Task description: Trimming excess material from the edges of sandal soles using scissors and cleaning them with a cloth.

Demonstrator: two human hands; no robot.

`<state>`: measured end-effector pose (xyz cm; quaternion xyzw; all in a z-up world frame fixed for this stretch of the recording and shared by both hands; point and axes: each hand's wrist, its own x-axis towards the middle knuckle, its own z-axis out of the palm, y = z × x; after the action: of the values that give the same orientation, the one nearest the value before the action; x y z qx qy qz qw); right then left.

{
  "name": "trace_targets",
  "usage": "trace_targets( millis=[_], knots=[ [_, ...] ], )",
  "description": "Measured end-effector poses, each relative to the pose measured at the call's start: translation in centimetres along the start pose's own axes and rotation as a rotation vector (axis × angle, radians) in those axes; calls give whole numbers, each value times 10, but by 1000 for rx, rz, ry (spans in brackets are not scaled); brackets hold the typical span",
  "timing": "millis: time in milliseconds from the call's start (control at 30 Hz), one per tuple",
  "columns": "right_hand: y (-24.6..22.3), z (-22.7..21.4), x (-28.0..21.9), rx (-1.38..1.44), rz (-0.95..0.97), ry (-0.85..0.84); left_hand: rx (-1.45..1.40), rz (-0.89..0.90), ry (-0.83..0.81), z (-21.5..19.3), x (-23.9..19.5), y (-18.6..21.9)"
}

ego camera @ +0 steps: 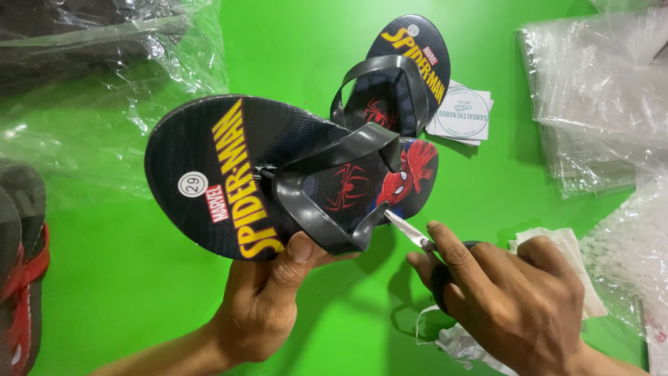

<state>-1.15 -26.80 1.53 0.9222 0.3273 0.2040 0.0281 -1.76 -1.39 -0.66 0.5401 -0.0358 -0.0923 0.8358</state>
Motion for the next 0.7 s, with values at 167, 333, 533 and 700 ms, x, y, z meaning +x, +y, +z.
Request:
trace_targets(
  millis=[167, 333, 533, 700],
  knots=[
    [-1, 0, 0, -1, 5, -1, 54, 19, -5, 0, -1, -2],
    [0, 0, 0, 3, 1, -15, 140, 17, 26, 1, -1, -2],
    [4, 0, 0, -11, 9, -34, 79, -5, -20, 0, 4, 0],
    [5, -1, -1, 40, 11, -45, 95, 7, 19, 0, 1, -5]
  ],
)
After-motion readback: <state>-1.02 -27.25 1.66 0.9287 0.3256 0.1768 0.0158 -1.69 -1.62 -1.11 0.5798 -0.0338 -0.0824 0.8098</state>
